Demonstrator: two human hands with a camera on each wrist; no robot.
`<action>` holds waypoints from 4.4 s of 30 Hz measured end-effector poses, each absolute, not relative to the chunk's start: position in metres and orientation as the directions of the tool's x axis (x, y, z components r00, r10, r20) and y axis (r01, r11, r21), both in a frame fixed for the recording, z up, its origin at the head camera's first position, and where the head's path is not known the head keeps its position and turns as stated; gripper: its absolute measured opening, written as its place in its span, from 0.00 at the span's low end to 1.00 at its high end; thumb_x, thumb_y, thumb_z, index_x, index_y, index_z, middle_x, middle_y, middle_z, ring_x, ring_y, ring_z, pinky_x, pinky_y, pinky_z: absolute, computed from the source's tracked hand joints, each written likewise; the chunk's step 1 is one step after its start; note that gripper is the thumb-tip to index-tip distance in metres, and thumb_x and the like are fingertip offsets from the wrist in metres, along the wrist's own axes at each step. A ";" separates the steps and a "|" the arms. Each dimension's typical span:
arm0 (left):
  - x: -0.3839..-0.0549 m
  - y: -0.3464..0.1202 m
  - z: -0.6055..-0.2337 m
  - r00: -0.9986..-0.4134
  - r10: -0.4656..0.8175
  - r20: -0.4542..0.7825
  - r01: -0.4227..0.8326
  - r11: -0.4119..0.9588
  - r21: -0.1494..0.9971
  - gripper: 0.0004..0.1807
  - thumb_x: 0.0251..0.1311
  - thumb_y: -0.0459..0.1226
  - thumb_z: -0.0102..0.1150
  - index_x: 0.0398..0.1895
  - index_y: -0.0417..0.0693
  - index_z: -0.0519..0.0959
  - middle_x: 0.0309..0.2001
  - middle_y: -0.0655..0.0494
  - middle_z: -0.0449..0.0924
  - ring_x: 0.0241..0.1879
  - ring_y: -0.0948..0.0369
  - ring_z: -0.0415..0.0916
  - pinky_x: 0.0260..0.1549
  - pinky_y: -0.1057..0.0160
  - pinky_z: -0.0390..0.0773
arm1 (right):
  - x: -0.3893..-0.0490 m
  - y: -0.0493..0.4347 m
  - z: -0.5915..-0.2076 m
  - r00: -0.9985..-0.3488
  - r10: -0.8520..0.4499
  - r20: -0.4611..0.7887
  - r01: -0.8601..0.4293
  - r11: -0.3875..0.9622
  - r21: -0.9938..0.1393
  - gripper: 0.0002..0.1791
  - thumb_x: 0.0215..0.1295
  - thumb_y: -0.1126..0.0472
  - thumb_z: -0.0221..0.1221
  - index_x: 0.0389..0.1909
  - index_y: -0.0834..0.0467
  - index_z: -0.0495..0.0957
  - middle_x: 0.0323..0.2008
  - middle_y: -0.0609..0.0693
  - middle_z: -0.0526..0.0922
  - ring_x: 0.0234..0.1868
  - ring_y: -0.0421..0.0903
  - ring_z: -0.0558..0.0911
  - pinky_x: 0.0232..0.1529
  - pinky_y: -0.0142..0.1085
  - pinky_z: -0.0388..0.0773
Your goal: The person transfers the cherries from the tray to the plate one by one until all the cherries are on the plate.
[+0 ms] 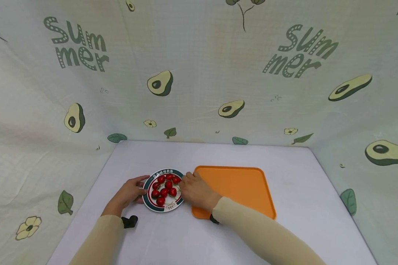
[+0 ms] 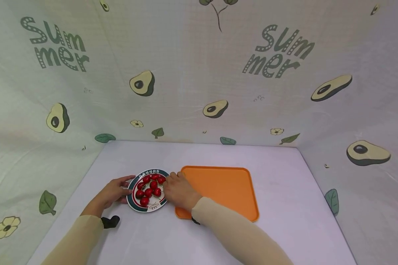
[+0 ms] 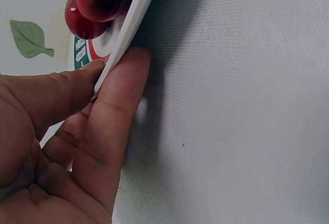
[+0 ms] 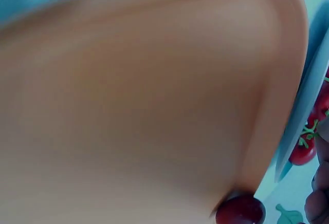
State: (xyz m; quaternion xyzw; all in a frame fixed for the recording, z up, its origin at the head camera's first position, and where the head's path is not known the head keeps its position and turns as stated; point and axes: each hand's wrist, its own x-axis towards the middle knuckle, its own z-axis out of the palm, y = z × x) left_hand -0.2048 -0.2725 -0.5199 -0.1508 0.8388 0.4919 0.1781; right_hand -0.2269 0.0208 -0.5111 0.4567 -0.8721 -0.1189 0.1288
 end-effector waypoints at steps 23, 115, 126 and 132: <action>-0.201 -0.271 -0.521 -0.906 -0.074 -0.417 -0.399 0.483 0.780 0.37 0.69 0.26 0.61 0.80 0.48 0.65 0.64 0.33 0.71 0.36 0.57 0.81 0.34 0.60 0.88 | -0.247 0.046 -0.503 -0.540 -0.812 0.222 -0.763 0.584 0.278 0.11 0.74 0.52 0.59 0.42 0.55 0.81 0.35 0.48 0.76 0.42 0.48 0.72 0.43 0.38 0.71; -0.202 -0.274 -0.520 -0.901 -0.063 -0.430 -0.402 0.494 0.771 0.37 0.70 0.28 0.61 0.81 0.49 0.64 0.66 0.31 0.69 0.38 0.56 0.81 0.35 0.60 0.88 | -0.276 0.100 -0.485 -0.451 -0.842 0.295 -0.807 0.526 0.268 0.09 0.75 0.55 0.62 0.41 0.56 0.78 0.36 0.49 0.74 0.40 0.48 0.71 0.43 0.36 0.70; -0.203 -0.274 -0.518 -0.904 -0.048 -0.425 -0.392 0.493 0.777 0.37 0.70 0.28 0.62 0.81 0.47 0.64 0.65 0.32 0.69 0.37 0.56 0.80 0.35 0.60 0.88 | -0.261 0.084 -0.475 -0.434 -0.888 0.150 -0.831 0.459 0.314 0.11 0.80 0.51 0.56 0.48 0.54 0.80 0.41 0.46 0.78 0.44 0.46 0.72 0.48 0.35 0.72; -0.203 -0.275 -0.519 -0.899 -0.055 -0.435 -0.403 0.496 0.770 0.38 0.70 0.28 0.62 0.81 0.49 0.63 0.66 0.32 0.68 0.38 0.56 0.80 0.35 0.61 0.87 | -0.252 0.064 -0.479 -0.348 -0.931 0.108 -0.862 0.363 0.354 0.10 0.79 0.51 0.58 0.52 0.51 0.81 0.45 0.44 0.79 0.48 0.45 0.73 0.53 0.34 0.75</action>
